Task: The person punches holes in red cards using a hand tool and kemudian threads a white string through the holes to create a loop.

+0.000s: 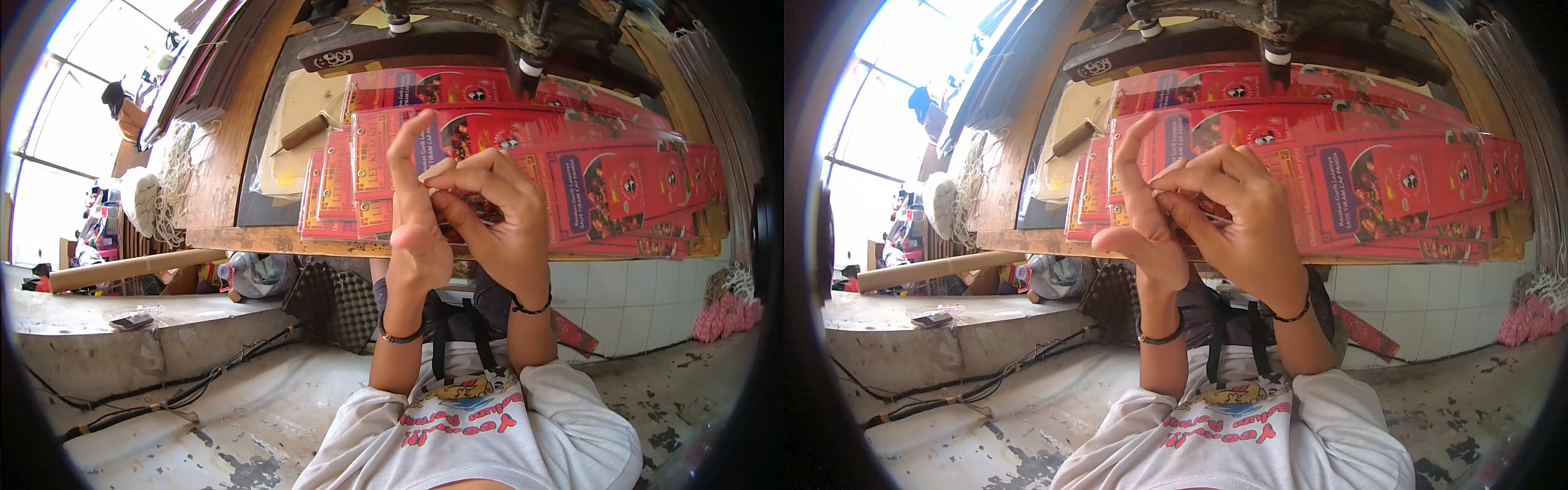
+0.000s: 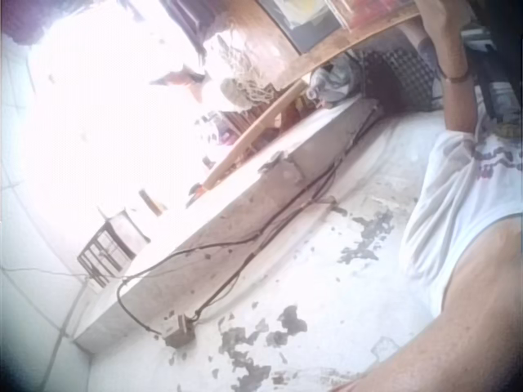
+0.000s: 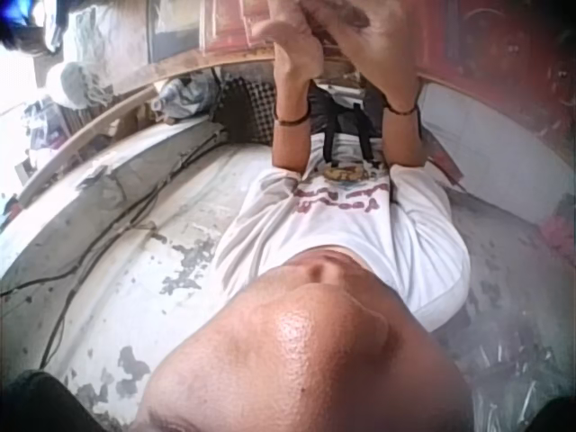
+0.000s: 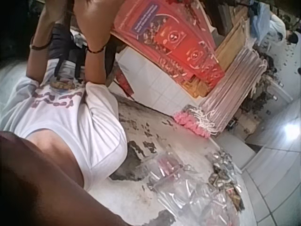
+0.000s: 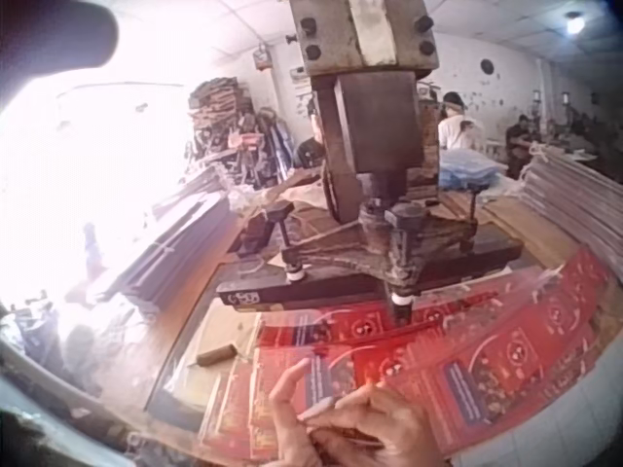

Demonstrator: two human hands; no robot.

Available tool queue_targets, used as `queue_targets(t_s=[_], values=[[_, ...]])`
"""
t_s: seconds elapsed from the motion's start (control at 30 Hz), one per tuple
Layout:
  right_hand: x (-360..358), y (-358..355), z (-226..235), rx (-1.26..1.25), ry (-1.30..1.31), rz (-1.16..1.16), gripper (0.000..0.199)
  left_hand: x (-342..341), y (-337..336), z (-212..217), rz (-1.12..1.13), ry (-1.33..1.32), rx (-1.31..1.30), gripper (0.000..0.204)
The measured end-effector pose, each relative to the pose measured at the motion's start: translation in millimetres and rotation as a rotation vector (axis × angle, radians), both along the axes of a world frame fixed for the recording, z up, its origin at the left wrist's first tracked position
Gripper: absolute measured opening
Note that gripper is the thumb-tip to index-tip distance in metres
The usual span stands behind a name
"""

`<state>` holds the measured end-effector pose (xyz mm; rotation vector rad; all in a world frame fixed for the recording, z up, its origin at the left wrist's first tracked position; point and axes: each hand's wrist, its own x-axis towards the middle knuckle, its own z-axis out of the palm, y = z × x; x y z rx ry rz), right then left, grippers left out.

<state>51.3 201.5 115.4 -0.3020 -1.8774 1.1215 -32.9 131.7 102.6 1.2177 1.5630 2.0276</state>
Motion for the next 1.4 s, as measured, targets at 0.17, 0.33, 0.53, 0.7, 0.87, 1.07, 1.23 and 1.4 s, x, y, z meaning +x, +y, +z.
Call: queue_targets(t_s=[0.17,0.33,0.53,0.7,0.87,1.07,1.23,1.4], values=[[2,10,-8,-0.15,0.172,-0.077,0.011,-1,-2,8,0.073,0.209,-0.048,0.04],[3,1,-1,-0.43,0.203,0.02,0.015,-3,4,2,0.282,0.335,0.099,0.027],[5,3,1,-0.507,0.244,0.038,0.016,-2,1,3,0.271,0.291,0.062,0.022],[5,6,-5,-0.494,0.266,0.06,0.017,-3,3,3,0.26,0.304,0.091,0.021],[6,2,0,-0.46,0.191,0.001,0.017,-3,2,3,0.27,0.301,0.071,0.021],[1,4,-2,0.035,0.064,-0.214,0.023,-3,3,1,0.281,0.167,0.076,0.02],[2,3,-1,0.059,0.039,-0.147,0.025,-4,0,-1,0.264,0.006,0.101,0.018],[3,5,0,-0.11,0.087,-0.066,0.025,-2,-1,1,0.256,-0.062,0.06,0.016]])
